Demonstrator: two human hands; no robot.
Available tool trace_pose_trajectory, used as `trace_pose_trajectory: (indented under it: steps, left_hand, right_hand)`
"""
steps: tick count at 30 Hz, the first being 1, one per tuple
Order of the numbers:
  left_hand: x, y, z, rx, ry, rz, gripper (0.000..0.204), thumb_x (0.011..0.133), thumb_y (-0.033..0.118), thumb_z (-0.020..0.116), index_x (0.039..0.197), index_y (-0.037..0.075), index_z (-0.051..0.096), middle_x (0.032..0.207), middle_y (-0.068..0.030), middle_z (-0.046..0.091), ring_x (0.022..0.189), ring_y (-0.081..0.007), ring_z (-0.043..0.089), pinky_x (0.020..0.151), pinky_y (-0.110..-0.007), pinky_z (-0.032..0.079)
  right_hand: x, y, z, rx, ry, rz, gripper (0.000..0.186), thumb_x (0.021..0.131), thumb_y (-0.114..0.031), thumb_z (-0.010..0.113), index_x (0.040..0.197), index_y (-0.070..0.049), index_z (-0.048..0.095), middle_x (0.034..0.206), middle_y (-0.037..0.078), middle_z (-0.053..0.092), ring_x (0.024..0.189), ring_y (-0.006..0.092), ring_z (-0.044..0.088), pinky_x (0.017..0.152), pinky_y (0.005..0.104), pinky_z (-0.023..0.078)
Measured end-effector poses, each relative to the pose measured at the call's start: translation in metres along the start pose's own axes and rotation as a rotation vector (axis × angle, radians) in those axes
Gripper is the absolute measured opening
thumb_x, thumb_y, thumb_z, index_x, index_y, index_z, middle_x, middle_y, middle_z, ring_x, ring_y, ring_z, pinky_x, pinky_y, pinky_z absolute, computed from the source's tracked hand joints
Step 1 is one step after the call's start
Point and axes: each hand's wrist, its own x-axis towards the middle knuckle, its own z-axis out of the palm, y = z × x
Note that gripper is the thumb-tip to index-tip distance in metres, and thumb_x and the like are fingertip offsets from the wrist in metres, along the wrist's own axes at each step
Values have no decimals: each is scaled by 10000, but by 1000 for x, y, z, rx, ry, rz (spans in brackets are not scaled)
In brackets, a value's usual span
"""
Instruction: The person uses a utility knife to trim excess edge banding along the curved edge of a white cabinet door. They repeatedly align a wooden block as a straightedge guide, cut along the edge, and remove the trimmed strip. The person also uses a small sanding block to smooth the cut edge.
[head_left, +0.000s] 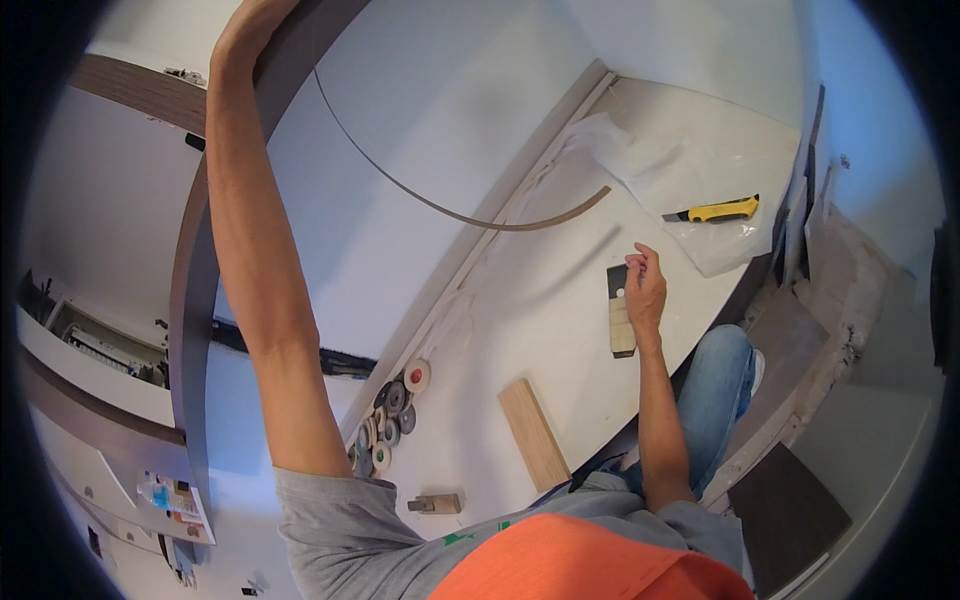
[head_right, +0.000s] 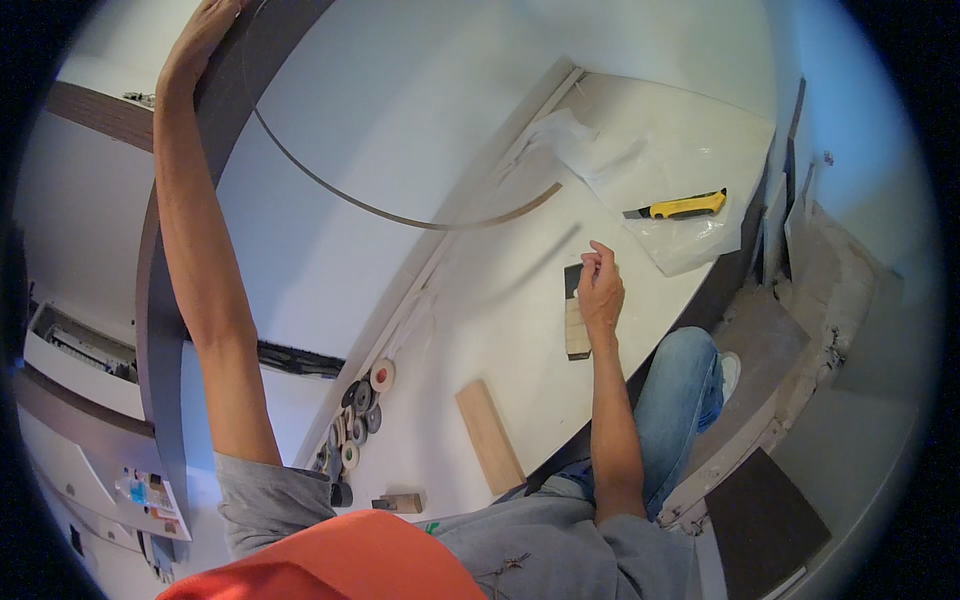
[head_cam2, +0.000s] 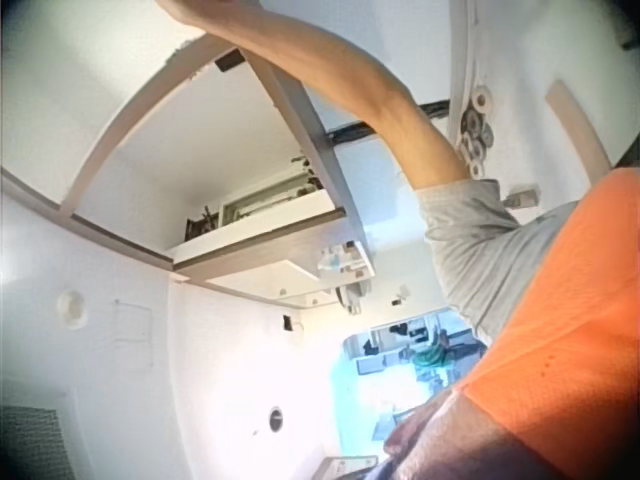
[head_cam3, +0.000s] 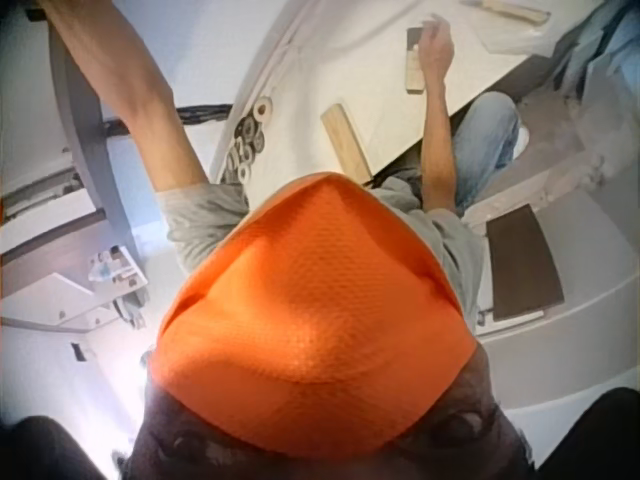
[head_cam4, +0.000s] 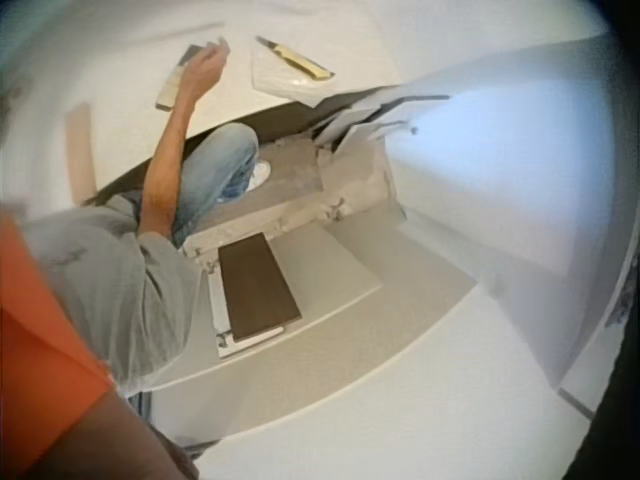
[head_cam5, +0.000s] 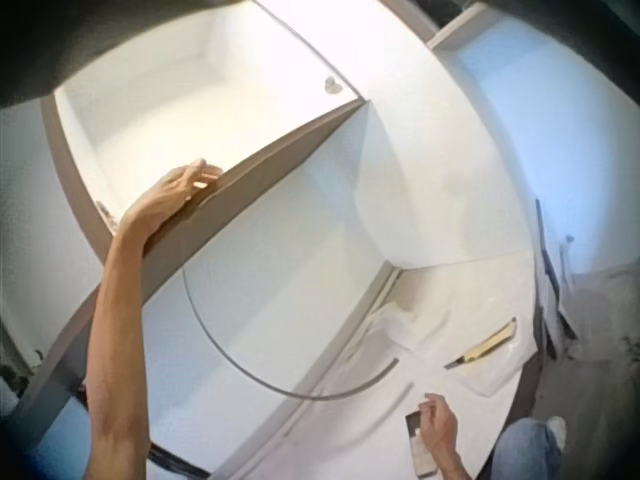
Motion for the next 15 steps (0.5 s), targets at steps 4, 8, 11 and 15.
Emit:
trace_pose_trajectory:
  steps: [4,8,11,15]
  left_hand:
    - [3,-11,-4,145,-23,61,606,1101,520,355,1334,42,646,1301,-159,686,1226,-286,617,1055,-406,472]
    - [14,-27,-11,84,-33,76,613,1097,525,368,1352,35,636,1335,-171,667,1249,-300,604,1075,-414,464]
    - [18,-26,-18,-172,-83,-151,617,1092,531,376,1356,36,634,1361,-173,650,1268,-309,592,1094,-423,453]
    - [0,-8,-7,90,-35,77,650,1032,580,468,1365,44,624,1392,-194,623,1304,-340,566,1102,-455,449]
  right_hand:
    - [0,2,0,-10,-40,-7,291,1025,-133,518,1298,-64,593,1036,125,739,949,301,700,842,406,549]
    - [-2,-2,-5,30,-62,32,286,1032,-130,505,1293,-60,599,1020,139,740,958,288,712,846,401,553]
    - [-5,-7,-10,116,-49,58,287,1037,-120,492,1295,-57,600,1011,142,740,956,275,721,849,395,558]
    - [-9,-12,-15,124,-50,70,289,1042,-105,479,1300,-57,599,1008,140,739,938,261,728,840,389,566]
